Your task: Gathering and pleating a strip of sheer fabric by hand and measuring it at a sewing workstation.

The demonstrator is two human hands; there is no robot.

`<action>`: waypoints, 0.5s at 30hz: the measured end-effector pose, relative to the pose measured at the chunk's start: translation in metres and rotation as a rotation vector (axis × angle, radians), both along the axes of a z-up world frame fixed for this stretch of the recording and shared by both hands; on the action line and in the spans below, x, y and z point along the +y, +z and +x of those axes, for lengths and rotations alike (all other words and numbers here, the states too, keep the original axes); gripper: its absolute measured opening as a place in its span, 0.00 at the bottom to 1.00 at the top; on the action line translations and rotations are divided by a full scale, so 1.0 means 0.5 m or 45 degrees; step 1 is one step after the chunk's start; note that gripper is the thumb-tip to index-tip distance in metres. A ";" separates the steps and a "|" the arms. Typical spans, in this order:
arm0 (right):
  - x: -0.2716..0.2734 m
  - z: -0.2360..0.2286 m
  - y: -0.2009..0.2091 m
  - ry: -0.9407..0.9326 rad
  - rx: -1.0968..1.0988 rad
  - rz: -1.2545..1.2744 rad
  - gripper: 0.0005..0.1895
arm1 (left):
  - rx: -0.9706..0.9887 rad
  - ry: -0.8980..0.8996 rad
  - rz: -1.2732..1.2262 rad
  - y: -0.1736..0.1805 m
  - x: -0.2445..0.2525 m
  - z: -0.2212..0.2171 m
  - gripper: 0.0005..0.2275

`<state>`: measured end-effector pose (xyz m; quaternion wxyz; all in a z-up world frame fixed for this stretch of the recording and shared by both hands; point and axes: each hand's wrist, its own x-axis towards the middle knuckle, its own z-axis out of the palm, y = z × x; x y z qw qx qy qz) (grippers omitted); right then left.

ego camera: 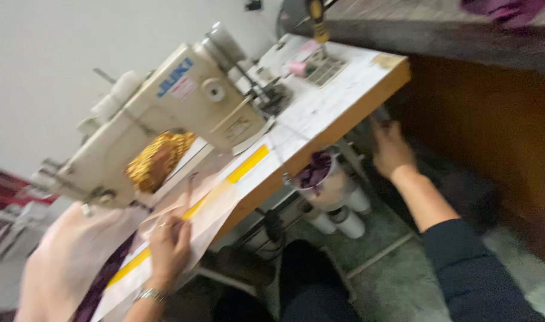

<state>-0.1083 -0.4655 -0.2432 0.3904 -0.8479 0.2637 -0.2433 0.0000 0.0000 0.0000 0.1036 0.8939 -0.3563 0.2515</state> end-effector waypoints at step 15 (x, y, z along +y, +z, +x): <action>0.022 -0.072 0.065 0.003 -0.013 -0.177 0.42 | 0.005 -0.045 -0.030 0.020 -0.011 -0.025 0.06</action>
